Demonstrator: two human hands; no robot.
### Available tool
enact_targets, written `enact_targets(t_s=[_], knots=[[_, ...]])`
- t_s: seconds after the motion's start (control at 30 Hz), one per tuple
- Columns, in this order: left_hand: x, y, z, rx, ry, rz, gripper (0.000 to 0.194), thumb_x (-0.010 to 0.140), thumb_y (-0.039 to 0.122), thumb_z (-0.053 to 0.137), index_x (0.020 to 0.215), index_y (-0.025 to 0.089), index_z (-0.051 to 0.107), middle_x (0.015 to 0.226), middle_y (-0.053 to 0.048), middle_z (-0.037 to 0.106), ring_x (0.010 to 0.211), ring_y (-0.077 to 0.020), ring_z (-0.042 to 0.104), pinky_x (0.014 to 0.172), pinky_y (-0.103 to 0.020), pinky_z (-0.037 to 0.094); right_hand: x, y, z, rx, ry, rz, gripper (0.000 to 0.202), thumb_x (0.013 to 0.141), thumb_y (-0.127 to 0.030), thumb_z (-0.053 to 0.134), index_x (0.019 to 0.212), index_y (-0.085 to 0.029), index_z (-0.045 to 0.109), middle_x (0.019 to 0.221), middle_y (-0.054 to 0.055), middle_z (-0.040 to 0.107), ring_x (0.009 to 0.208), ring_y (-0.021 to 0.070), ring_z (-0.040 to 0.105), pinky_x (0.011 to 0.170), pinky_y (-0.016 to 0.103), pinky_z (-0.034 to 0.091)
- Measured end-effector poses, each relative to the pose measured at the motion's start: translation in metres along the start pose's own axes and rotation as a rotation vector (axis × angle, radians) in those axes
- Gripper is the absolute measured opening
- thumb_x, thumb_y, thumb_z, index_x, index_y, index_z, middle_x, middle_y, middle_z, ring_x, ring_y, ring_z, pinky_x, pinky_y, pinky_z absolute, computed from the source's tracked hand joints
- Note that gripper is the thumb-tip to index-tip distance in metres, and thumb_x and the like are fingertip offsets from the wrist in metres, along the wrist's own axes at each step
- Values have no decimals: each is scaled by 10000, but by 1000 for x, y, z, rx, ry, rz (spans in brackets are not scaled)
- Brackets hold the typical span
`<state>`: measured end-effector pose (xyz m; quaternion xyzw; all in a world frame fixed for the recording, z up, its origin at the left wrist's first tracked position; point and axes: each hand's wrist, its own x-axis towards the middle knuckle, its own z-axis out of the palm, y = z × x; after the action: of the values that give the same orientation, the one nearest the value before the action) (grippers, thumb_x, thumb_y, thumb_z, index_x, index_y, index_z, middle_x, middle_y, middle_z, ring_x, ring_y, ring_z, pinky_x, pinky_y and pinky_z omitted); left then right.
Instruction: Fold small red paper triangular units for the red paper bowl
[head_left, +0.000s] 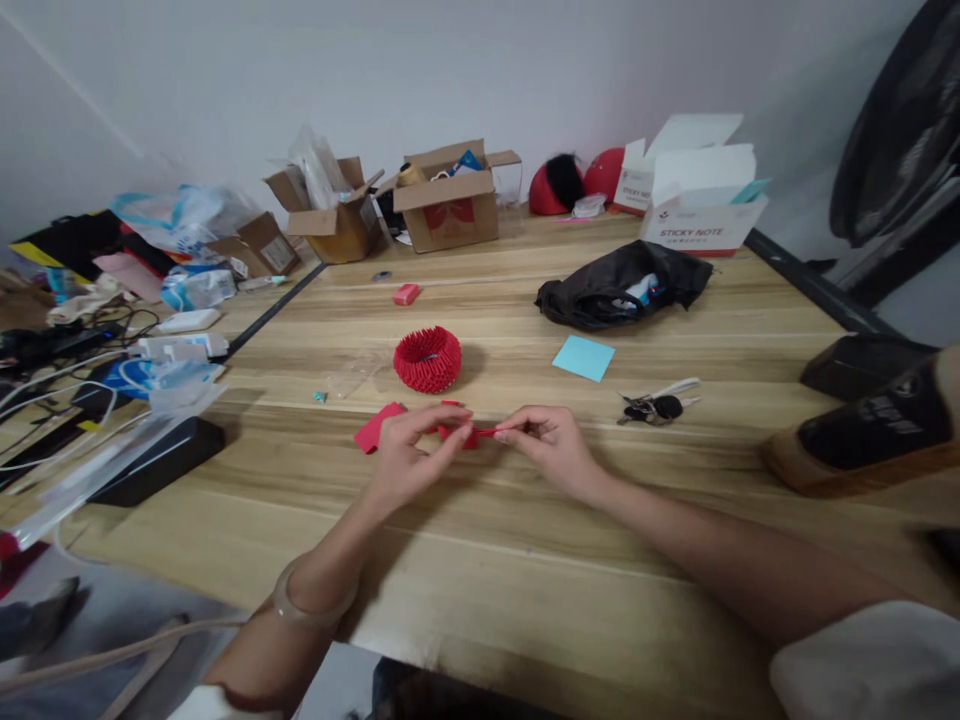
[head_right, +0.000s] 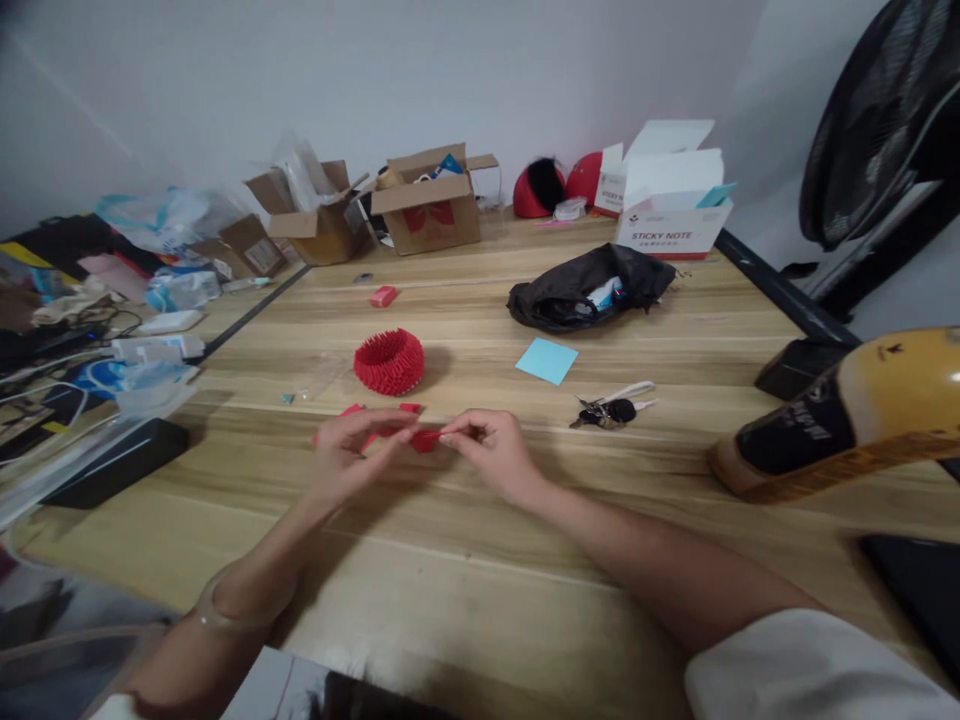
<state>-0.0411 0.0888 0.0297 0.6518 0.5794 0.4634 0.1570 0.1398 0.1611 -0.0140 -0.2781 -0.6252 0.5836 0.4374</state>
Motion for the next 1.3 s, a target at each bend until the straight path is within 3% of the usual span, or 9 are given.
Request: enact_targets(t_s=[0.17,0.23,0.37,0.53,0.7,0.83,1.07,1.2,1.3], knots=[[16,-11,-35,140,277,-145,194,787,302,649,897,164,728,882,-66,749,771,-180,689,731,-271,543,2,2,-1,-37,71,59,145,684,-304,741,670,-167,698,644,50,697,556,142,578,521,252,429],[21,-15,-46,319,206,-245,173,761,278,636,853,165,730,861,-64,748,736,-191,682,678,-269,526,3,1,-1,-54,99,88,190,664,-327,759,631,-162,671,580,37,662,511,128,537,482,239,393],[25,-22,-58,632,-108,-396,147,707,292,659,766,177,728,785,-79,734,728,-240,671,653,-297,481,3,-2,-2,-75,105,121,254,667,-371,759,591,-164,633,482,6,583,455,111,466,432,224,324],[21,-33,-60,796,-295,-444,337,610,287,729,916,149,704,890,-129,723,816,-284,669,682,-306,459,2,-4,-1,-39,102,116,273,662,-386,761,598,-164,616,492,-3,573,458,105,455,441,226,325],[21,-39,-60,779,-283,-491,321,643,216,660,956,152,687,889,-118,734,853,-273,671,668,-280,444,2,-6,0,-27,109,99,301,660,-404,763,593,-160,602,490,-15,549,457,94,438,442,217,321],[24,-34,-60,715,-230,-576,305,700,226,615,985,152,691,834,-96,741,756,-229,671,633,-263,428,1,-7,1,-25,113,107,300,661,-400,757,593,-154,599,487,-17,541,456,89,419,445,215,301],[25,-28,-60,874,-223,-547,232,792,248,511,876,144,701,864,-140,724,795,-259,652,611,-291,376,2,-5,0,-20,99,121,258,673,-372,741,607,-158,612,503,-7,564,474,100,445,455,218,310],[25,-30,-58,947,-237,-566,366,882,308,393,797,134,703,823,-174,716,767,-276,653,606,-312,377,2,-4,-1,-35,92,123,248,678,-365,736,614,-159,614,499,-6,564,471,102,445,450,219,309],[24,-33,-57,918,-195,-487,387,898,286,360,882,140,718,917,-165,724,847,-268,660,684,-316,429,2,-5,-1,-44,91,124,262,679,-378,737,609,-162,607,497,-7,562,468,102,444,447,219,312]])
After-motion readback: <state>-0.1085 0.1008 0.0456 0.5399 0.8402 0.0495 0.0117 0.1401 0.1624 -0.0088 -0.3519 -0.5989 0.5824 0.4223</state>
